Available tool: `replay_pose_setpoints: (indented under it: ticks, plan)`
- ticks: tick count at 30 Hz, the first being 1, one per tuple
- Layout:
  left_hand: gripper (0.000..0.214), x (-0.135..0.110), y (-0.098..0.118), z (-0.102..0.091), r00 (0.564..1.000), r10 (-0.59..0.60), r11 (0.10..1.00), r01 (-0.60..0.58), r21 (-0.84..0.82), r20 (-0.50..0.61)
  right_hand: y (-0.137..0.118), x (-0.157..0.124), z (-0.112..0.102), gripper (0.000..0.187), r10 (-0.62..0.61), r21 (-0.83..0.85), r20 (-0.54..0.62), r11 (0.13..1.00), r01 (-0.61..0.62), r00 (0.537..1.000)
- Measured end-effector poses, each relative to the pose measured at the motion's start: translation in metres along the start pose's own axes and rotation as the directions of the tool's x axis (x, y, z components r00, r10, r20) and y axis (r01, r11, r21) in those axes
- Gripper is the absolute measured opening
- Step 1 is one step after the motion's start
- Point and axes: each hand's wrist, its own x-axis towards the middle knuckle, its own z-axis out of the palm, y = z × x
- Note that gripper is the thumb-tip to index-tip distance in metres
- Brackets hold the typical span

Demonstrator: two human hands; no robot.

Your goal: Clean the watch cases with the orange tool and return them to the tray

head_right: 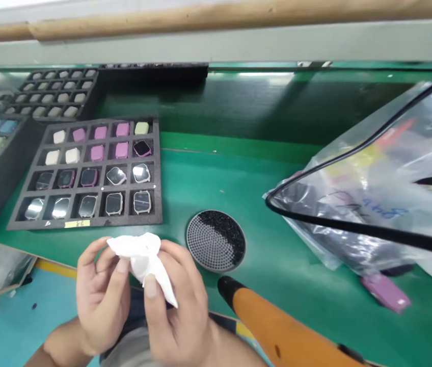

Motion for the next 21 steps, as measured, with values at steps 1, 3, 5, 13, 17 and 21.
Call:
replay_pose_setpoints:
  ticks: [1, 3, 5, 13, 17, 21]
  plan:
    - [0.040, 0.002, -0.001, 0.000, 1.000, 0.017, 1.000, -0.018, 0.020, 0.019, 0.001, 0.000, 0.001, 0.063, 0.001, -0.006, 0.007, 1.000, -0.001, 1.000]
    - [0.042, 0.005, -0.004, -0.003, 0.989, 0.093, 0.990, -0.104, 0.099, 0.112, 0.003, -0.002, 0.004, 0.062, 0.009, -0.007, 0.026, 1.000, -0.008, 1.000]
    - [0.050, 0.008, -0.008, -0.009, 0.937, 0.218, 0.948, -0.269, 0.168, 0.272, 0.005, -0.004, 0.008, 0.064, 0.025, 0.015, 0.034, 1.000, -0.026, 0.999]
    - [0.064, 0.018, -0.022, -0.017, 0.796, 0.412, 0.847, -0.514, 0.136, 0.443, 0.018, -0.011, 0.013, 0.030, 0.346, 0.214, -0.031, 0.919, -0.332, 0.938]
    - [0.048, 0.035, -0.005, -0.011, 0.883, 0.219, 0.907, -0.342, 0.247, 0.416, 0.016, -0.009, 0.009, 0.021, 0.419, 0.354, 0.070, 0.838, -0.415, 0.905]
    - [0.027, 0.044, 0.015, -0.006, 0.838, 0.028, 0.935, -0.214, 0.281, 0.545, 0.007, -0.013, 0.012, 0.029, 0.447, 0.484, 0.188, 0.733, -0.478, 0.875]
